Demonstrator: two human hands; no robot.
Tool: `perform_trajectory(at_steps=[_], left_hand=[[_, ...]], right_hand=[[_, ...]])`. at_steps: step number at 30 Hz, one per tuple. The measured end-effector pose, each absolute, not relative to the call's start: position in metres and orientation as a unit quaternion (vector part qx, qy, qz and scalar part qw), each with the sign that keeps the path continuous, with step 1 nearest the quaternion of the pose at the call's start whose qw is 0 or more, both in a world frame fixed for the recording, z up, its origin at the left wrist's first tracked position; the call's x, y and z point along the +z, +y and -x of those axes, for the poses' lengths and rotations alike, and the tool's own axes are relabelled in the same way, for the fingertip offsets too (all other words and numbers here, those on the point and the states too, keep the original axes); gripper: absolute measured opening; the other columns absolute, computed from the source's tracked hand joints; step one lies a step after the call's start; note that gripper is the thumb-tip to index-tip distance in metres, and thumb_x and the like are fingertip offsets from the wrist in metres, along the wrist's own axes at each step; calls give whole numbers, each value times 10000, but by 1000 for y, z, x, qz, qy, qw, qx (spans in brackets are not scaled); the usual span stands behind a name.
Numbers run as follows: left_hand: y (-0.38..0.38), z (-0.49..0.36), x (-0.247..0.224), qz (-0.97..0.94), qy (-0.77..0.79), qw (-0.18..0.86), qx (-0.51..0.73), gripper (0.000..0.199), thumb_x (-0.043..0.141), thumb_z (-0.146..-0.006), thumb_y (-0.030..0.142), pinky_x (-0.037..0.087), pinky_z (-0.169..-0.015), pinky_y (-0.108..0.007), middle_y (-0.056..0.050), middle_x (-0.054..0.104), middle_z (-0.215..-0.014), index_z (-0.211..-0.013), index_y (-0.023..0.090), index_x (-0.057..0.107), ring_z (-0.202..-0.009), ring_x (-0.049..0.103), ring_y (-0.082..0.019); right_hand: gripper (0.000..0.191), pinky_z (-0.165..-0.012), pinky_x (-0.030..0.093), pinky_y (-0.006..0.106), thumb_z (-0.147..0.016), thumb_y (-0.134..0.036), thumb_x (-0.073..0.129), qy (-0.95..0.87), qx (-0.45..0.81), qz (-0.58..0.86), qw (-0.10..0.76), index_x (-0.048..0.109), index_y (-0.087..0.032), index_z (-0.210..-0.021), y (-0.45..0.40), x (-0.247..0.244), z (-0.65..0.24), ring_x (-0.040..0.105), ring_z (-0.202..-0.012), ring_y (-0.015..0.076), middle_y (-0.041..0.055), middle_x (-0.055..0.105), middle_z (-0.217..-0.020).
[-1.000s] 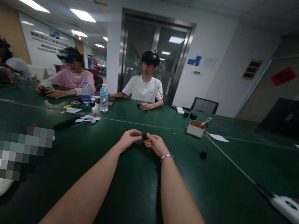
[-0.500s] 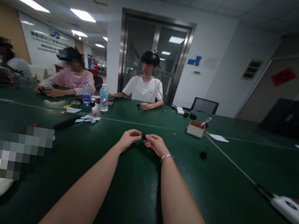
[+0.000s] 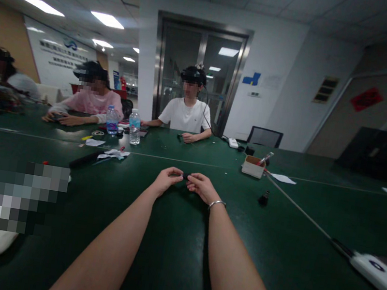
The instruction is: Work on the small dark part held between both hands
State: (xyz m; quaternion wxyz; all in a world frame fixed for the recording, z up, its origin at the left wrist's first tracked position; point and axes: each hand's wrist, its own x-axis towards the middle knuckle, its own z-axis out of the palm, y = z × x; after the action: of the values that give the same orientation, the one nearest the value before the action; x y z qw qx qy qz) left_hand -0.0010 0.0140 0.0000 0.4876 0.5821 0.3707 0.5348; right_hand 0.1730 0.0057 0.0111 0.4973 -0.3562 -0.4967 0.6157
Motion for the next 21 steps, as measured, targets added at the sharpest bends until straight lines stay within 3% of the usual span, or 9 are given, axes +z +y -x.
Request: perform_trajectory(at_steps=[5, 9, 13, 17, 21], left_hand=[[13, 0, 1, -575, 365, 499, 535, 400, 790, -533, 317, 443, -709, -280, -64, 639, -895, -863, 148, 641, -768, 580, -148], [15, 0, -1, -548, 375, 502, 554, 411, 781, -553, 321, 443, -697, -267, -68, 627, -929, -903, 155, 645, -771, 578, -139], [18, 1, -3, -546, 373, 499, 560, 409, 786, -548, 318, 445, -694, -269, -66, 626, -922, -895, 153, 646, -750, 580, -133], [14, 0, 0, -554, 372, 501, 550, 402, 795, -534, 315, 444, -703, -276, -56, 631, -895, -867, 152, 640, -733, 575, -126], [12, 0, 2, -569, 368, 500, 539, 396, 789, -549, 313, 437, -682, -260, -56, 635, -878, -875, 147, 638, -726, 573, -123]], right_hand=[[296, -438, 500, 174, -742, -358, 695, -501, 608, 370, 492, 531, -120, -682, 6, 13, -171, 583, -463, 91, 45, 605, -566], [264, -464, 517, 186, -730, -285, 714, -509, 605, 367, 491, 570, -125, -882, 6, 13, -172, 602, -485, 95, 29, 629, -614], [397, -498, 525, 198, -681, -166, 744, -509, 606, 349, 502, 545, -151, -1024, 7, 10, -174, 617, -510, 99, 12, 643, -651], [246, -476, 506, 189, -713, -253, 729, -502, 611, 350, 501, 558, -129, -840, 7, 10, -173, 605, -499, 100, 25, 622, -594], [288, -453, 496, 185, -732, -359, 704, -499, 610, 363, 498, 542, -122, -702, 7, 12, -172, 592, -482, 97, 37, 604, -577]])
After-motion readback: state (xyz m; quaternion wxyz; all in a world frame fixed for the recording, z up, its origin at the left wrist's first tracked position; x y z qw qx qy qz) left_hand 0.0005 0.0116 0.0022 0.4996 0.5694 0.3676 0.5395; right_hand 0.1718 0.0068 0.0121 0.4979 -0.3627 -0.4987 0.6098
